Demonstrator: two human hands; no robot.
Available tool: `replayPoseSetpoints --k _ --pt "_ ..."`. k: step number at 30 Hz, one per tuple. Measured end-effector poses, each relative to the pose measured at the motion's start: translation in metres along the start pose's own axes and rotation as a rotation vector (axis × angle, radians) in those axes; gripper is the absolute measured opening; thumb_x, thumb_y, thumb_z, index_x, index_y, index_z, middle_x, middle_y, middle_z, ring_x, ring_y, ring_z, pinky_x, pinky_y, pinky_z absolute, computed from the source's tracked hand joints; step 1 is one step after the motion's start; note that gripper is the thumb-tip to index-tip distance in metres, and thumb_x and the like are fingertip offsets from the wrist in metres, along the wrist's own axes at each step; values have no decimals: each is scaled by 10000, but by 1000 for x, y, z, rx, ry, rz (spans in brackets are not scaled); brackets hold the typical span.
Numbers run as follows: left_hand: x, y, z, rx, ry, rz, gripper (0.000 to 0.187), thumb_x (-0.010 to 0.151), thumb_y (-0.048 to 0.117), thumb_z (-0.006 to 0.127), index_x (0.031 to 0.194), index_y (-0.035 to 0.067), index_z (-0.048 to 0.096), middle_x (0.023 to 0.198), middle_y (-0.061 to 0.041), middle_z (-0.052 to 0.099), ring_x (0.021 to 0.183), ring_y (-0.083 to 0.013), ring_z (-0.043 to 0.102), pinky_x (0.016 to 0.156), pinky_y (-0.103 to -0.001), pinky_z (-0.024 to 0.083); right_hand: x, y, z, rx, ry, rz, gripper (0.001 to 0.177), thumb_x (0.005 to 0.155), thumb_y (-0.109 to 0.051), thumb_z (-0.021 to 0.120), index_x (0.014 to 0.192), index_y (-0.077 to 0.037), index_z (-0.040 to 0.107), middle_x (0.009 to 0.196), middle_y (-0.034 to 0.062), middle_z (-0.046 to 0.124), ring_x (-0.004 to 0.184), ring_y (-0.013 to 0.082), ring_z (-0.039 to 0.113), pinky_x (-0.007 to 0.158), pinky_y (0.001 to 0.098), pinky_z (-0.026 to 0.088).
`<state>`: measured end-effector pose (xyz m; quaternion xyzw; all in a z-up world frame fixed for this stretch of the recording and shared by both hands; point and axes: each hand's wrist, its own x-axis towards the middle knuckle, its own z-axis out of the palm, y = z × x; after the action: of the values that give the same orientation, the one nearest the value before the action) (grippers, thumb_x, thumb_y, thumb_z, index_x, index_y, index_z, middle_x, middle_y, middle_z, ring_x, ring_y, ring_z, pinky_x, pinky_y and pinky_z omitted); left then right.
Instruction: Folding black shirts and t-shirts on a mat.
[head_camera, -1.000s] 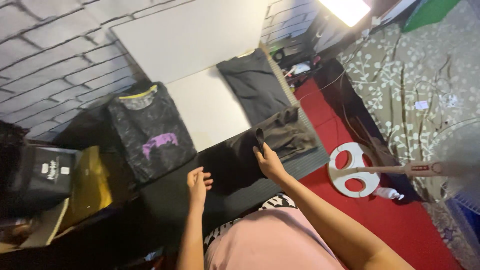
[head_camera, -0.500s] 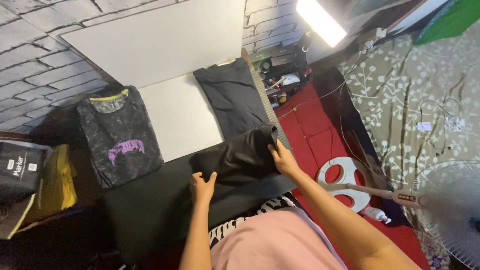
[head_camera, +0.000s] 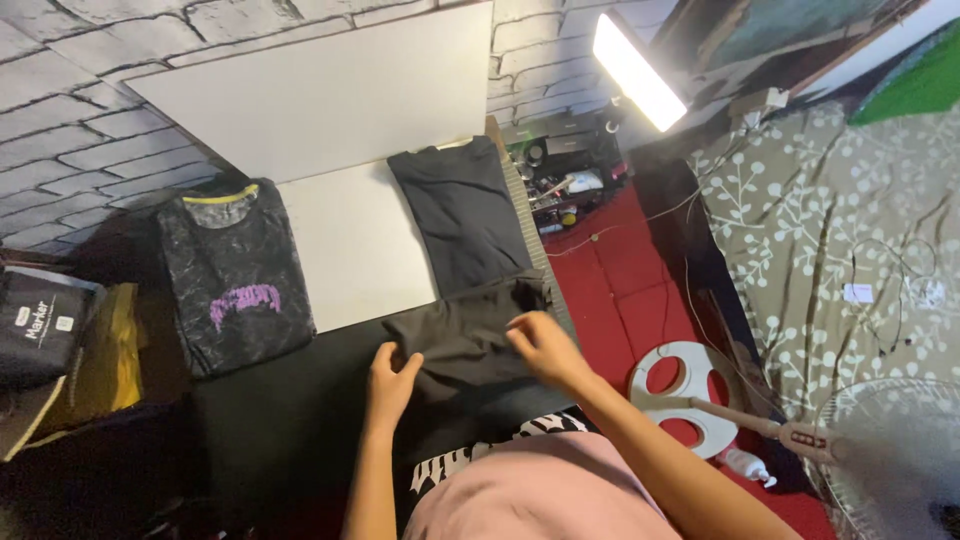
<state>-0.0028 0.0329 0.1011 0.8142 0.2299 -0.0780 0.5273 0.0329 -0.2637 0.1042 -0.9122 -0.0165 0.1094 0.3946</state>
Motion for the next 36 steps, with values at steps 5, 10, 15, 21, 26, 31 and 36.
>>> replayPoseSetpoints --k 5,10,15,21,26,31,36 --pt "-39 99 2 -47 -99 104 263 869 191 748 1025 0 658 828 -115 700 755 -213 652 691 -351 538 -2 -87 -9 489 -396 242 595 960 -443 631 1385 -41 521 1283 140 686 1167 223 680 952 316 545" --pt "-61 126 21 27 -250 130 301 866 183 778 959 -41 600 760 -178 664 684 -240 639 650 -368 530 -5 -133 -29 654 -432 438 741 920 -421 672 1486 -94 323 1302 114 595 1161 186 630 920 344 536" --pt "-59 120 2 -444 -596 147 251 895 140 721 1081 -25 682 969 -156 740 877 -204 698 789 -345 578 -8 -106 -4 870 -242 450 508 983 -288 681 1382 7 571 1044 130 628 906 219 574 745 388 481" --pt "-50 39 -95 -774 -1176 -189 697 1008 517 660 1153 -164 679 1133 -245 739 1081 -337 714 972 -453 578 -10 -163 8 1181 -139 417 344 999 -193 604 1311 -49 614 1131 27 677 1016 119 616 892 300 512" --pt "-50 12 -127 -1225 -1272 -148 1085 860 851 423 1387 -91 528 1391 -243 603 1319 -350 578 1153 -481 439 -25 -236 11 1335 -75 513 342 989 -243 618 1260 -35 616 1104 37 691 1010 141 649 883 326 539" --pt "-21 11 -131 -1682 -786 -395 1225 696 951 336 1469 8 450 1504 -223 551 1344 -362 550 1030 -517 436 -62 -275 10 1441 2 585 300 1005 -262 638 1202 -36 622 1007 20 667 878 131 646 749 324 538" --pt "39 7 -135 -2165 -1530 -93 769 1156 638 355 1451 -46 544 1276 -255 671 1142 -388 681 1019 -483 576 -99 -255 35 1463 55 727 297 976 -290 644 1153 -52 631 932 20 663 791 130 651 682 321 549"
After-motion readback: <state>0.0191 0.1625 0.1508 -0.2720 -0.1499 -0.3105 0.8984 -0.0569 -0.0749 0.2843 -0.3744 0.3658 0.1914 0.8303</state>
